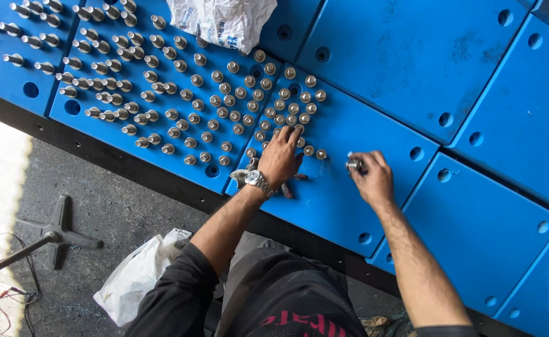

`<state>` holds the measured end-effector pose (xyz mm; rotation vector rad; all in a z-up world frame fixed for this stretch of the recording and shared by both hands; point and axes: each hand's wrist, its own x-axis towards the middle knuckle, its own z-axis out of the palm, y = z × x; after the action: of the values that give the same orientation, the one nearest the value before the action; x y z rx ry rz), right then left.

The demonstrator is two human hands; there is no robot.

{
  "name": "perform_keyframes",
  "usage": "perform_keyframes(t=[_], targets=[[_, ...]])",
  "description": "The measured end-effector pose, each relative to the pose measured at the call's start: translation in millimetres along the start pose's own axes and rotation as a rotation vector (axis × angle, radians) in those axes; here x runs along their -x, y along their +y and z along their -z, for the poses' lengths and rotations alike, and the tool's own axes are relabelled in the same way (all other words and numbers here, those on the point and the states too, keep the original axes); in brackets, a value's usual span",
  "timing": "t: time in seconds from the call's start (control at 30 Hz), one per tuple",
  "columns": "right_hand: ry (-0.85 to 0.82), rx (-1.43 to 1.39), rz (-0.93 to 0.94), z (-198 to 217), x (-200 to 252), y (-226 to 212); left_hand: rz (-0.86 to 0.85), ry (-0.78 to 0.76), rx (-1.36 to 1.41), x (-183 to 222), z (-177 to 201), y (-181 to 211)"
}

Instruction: Sorting and arranging metal bolts on blue plastic panels.

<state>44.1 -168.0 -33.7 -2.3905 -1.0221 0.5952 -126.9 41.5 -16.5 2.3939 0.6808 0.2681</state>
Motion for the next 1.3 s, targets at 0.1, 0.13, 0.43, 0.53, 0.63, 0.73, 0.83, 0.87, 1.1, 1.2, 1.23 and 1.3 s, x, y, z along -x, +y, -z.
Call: perform_keyframes(t=[0.1,0.13,0.43,0.53,0.63,0.73,0.83,0.87,1.1,1.2,1.23,1.3], targets=[[0.046,-0.012,-0.048,-9.9,37.4,16.2,0.092,-0.222,-0.058,-13.1,-6.8,5.4],[0.044,-0.026,-0.072,-16.4,47.0,22.3,0.082,-0.209,-0.058,-15.1,-11.3,3.3],[0.117,-0.133,-0.103,-31.5,94.7,9.7,0.104,-0.213,-0.026,-23.6,-9.0,7.6],[0.125,-0.15,-0.116,-33.9,102.1,5.6,0.051,-0.257,-0.013,-22.6,-25.2,0.5],[0.133,-0.133,-0.127,-35.1,102.8,4.0,0.01,-0.319,-0.053,-27.6,-30.7,3.9],[0.117,-0.105,-0.14,-40.0,108.5,7.4,-0.016,-0.392,-0.148,-28.2,-27.6,19.0],[0.102,-0.088,-0.151,-46.5,113.6,15.5,-0.087,-0.409,-0.246,-30.7,-41.5,18.2],[0.099,-0.087,-0.151,-49.3,116.7,18.3,-0.133,-0.402,-0.28,-30.3,-49.3,14.7],[0.136,-0.125,-0.176,-44.9,134.6,24.1,-0.252,-0.476,-0.413,-29.0,-42.0,30.4],[0.17,-0.2,-0.178,-35.5,140.2,21.4,-0.332,-0.428,-0.414,-28.2,-58.4,14.5],[0.164,-0.19,-0.175,-32.3,141.6,20.5,-0.367,-0.422,-0.4,-29.3,-60.7,11.5],[0.161,-0.183,-0.168,-27.7,145.2,20.6,-0.402,-0.414,-0.391,-28.4,-63.1,8.4]])
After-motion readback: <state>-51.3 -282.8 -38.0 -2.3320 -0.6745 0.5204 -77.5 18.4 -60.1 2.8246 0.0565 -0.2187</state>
